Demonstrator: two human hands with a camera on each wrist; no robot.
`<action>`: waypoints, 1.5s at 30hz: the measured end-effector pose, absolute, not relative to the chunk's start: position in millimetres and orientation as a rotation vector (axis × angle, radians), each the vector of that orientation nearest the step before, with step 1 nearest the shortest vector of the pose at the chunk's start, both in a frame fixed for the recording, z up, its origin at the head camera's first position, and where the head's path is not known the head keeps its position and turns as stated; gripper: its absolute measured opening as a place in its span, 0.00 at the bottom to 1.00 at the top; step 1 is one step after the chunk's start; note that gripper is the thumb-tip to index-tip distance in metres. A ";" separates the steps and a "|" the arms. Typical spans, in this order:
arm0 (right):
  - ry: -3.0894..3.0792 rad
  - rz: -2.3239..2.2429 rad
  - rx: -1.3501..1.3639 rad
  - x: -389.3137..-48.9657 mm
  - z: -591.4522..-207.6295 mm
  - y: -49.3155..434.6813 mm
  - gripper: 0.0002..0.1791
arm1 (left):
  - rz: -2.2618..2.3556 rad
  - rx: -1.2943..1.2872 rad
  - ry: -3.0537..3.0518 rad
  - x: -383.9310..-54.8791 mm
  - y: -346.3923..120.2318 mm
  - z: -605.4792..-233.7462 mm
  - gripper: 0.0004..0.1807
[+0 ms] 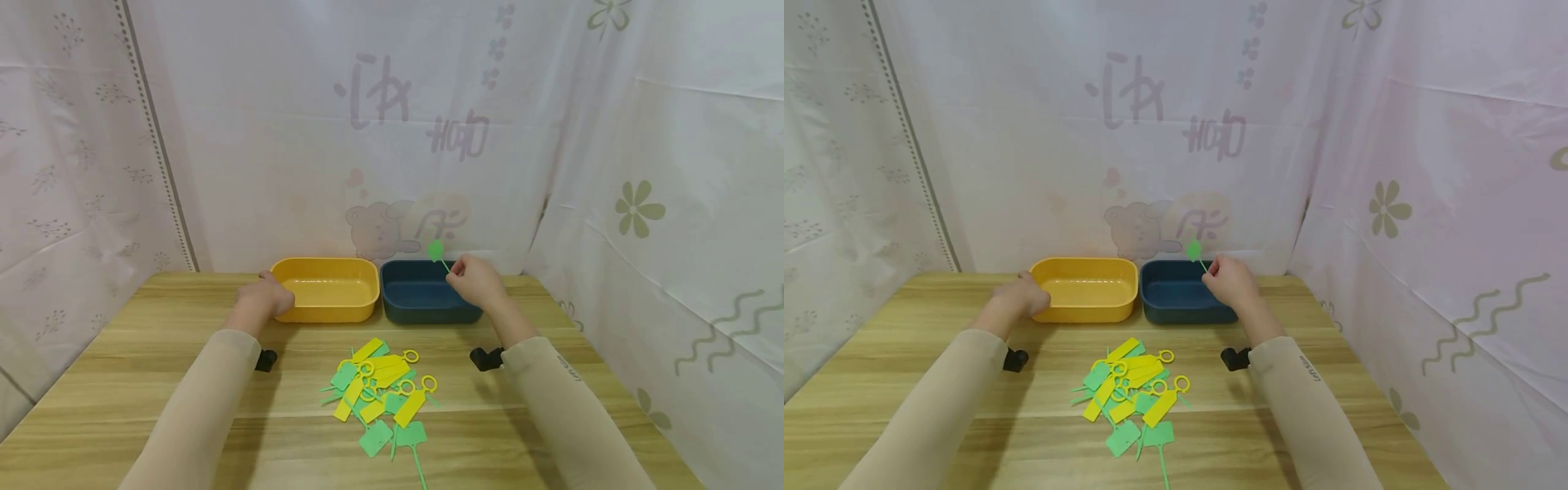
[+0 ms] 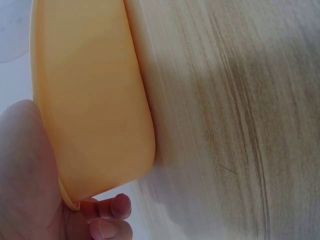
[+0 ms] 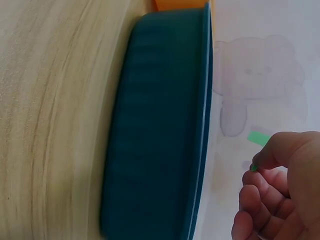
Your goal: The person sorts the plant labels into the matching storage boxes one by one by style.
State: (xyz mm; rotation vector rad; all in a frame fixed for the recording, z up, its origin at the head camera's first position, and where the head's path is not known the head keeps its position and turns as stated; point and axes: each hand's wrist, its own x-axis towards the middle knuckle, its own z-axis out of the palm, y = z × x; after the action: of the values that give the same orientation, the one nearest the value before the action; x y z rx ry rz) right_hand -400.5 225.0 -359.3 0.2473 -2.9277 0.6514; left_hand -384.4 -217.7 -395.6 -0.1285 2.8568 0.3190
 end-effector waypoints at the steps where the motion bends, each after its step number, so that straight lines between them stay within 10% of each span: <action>1: -2.930 0.648 0.246 -401.5 -361.1 225.6 0.13 | 0.317 -0.129 2.857 -384.5 -217.8 -395.5 0.49; 45: -2.944 0.595 0.447 -373.0 -361.1 192.3 0.11 | 0.321 -0.112 2.867 -386.9 -215.7 -395.7 0.49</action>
State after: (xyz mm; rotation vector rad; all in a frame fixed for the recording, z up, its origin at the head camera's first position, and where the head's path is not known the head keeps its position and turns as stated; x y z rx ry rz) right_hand -373.0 192.3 -361.1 0.4470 -2.9442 0.5947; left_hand -386.9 -215.7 -395.7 -0.1120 2.8674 0.3205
